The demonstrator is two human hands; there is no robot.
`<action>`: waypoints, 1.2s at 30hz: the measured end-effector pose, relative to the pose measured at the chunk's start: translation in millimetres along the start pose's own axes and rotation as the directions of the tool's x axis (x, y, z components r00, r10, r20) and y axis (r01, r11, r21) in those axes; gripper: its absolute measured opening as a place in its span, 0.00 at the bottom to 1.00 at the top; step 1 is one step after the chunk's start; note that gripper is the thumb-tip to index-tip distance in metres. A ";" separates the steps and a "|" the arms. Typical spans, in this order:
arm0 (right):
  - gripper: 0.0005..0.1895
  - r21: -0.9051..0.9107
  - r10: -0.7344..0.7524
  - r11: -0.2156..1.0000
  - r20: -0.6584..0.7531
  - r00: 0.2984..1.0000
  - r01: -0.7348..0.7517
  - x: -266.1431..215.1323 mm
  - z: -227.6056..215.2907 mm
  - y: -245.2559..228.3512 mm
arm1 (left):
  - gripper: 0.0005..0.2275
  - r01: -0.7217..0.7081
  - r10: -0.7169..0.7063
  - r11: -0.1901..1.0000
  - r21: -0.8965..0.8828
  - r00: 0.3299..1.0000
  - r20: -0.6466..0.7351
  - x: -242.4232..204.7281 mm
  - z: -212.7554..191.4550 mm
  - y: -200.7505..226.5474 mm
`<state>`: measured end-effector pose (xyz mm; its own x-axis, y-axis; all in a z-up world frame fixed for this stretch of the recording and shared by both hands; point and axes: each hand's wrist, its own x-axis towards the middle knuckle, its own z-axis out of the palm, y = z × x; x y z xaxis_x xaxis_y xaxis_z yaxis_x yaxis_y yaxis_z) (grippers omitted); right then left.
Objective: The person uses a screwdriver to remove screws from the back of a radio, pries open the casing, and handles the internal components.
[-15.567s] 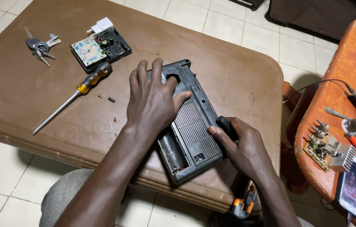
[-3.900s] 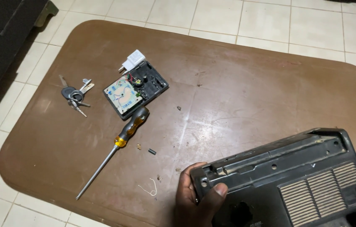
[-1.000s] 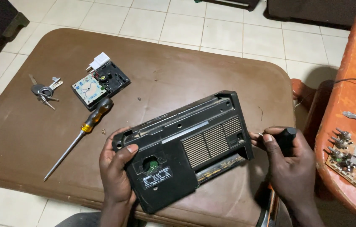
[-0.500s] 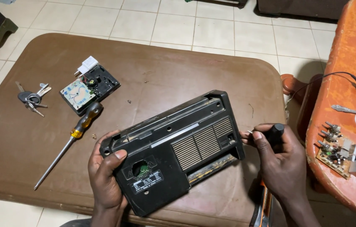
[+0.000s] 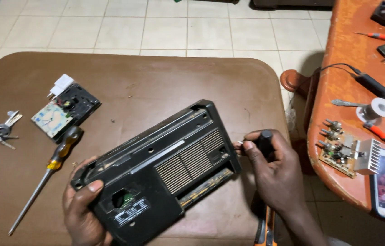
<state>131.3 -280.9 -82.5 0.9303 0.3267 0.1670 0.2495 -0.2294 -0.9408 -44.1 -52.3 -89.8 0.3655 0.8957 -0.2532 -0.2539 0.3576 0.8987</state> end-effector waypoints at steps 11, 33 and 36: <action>0.05 0.001 0.046 0.999 -0.006 0.999 -0.046 -4.4 -2.1 -4.8 | 0.34 -0.045 -0.014 0.929 0.367 0.987 0.158 40.0 -42.2 -5.7; 0.04 -0.068 0.047 0.997 0.083 0.995 -0.041 -5.4 -2.6 -5.3 | 0.19 -0.006 0.009 0.999 -0.048 0.998 0.067 25.5 -24.4 -20.8; 0.03 -0.134 -0.030 0.990 0.104 0.994 0.044 -6.2 -0.1 -4.5 | 0.11 0.036 -0.038 0.995 -0.091 0.999 -0.022 26.2 -19.0 -21.1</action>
<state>124.4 -281.9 -79.2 0.8896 0.4265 0.1635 0.3235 -0.3354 -0.8848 -46.2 -31.4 -122.2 0.3553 0.8869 -0.2953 -0.3213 0.4126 0.8524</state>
